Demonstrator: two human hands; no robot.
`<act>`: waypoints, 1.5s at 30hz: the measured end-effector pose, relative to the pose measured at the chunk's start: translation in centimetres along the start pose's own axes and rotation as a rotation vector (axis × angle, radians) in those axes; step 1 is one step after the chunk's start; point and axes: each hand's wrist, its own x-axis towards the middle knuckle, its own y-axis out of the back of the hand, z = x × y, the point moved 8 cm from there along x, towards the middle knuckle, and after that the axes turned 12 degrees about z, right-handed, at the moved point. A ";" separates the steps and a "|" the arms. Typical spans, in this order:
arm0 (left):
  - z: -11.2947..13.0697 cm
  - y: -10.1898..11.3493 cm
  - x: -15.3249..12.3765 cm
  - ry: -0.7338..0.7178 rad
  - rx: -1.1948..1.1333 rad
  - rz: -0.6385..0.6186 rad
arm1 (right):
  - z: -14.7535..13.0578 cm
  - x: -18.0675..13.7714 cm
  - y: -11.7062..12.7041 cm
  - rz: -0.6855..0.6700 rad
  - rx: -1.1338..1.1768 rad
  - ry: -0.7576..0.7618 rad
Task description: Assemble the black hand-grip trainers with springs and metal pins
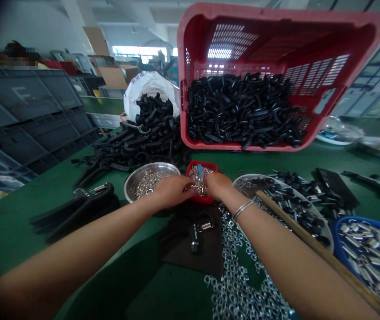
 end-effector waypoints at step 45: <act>2.0 -2.1 -3.8 -0.005 -0.412 -0.002 | -1.3 -15.5 -0.1 0.409 -0.020 0.264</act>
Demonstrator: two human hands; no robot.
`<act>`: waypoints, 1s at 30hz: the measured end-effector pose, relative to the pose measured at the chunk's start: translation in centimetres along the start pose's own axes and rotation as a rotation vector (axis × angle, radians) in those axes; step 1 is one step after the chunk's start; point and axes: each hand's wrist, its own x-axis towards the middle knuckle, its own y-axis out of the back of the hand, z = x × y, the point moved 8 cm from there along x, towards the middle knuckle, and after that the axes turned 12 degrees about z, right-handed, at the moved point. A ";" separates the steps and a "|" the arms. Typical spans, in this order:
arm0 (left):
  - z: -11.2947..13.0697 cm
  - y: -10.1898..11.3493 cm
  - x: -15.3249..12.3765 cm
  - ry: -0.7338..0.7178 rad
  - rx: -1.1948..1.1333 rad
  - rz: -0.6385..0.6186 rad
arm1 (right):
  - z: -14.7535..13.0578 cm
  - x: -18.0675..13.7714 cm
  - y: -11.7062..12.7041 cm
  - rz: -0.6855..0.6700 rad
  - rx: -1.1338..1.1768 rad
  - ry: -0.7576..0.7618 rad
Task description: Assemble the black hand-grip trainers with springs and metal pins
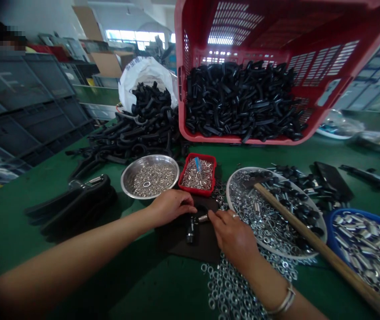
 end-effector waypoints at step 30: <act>2.8 -1.1 -2.6 -0.251 0.422 0.093 | -0.6 -0.8 0.0 -0.059 -0.181 0.024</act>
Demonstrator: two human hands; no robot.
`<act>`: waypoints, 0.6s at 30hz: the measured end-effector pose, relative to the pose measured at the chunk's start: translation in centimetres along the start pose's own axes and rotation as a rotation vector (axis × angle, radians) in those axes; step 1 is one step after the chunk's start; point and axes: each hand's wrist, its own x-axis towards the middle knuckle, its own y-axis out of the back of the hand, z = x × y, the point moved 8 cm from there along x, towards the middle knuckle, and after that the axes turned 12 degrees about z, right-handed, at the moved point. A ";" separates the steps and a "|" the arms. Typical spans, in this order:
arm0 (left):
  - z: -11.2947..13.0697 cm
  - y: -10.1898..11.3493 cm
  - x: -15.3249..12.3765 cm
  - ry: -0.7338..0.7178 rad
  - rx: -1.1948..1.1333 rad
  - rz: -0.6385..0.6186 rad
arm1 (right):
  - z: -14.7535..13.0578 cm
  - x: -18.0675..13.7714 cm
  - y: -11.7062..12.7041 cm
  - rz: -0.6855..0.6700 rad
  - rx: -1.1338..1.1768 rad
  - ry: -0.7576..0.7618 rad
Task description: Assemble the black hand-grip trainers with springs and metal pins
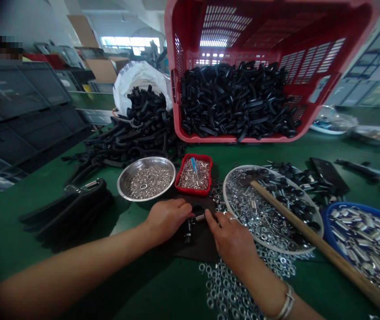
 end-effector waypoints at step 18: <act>0.0 2.7 -0.8 0.012 -0.156 -0.142 | 0.8 0.9 2.2 0.148 0.241 0.041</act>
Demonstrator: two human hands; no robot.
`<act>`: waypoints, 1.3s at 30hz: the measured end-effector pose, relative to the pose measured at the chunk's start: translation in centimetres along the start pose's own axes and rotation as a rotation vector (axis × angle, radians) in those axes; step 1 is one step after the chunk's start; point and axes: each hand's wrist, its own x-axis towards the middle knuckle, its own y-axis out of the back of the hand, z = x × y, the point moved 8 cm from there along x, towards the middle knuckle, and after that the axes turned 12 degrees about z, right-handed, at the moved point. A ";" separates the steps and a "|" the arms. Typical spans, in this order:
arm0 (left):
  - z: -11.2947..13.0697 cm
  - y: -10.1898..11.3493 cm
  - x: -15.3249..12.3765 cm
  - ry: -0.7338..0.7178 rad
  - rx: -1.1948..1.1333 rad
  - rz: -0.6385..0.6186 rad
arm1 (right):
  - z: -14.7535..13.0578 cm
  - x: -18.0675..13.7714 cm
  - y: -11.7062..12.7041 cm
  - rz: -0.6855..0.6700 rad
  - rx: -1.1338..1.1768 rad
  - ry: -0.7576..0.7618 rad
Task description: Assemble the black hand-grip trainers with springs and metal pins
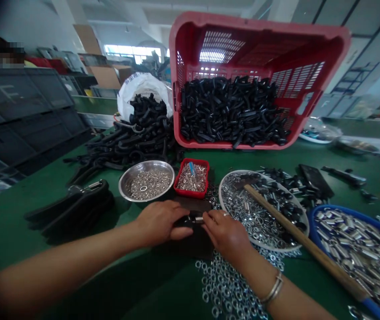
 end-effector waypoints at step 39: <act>-4.6 -2.4 0.6 0.258 -0.144 0.161 | 7.6 14.0 -11.2 -0.248 -0.086 -0.552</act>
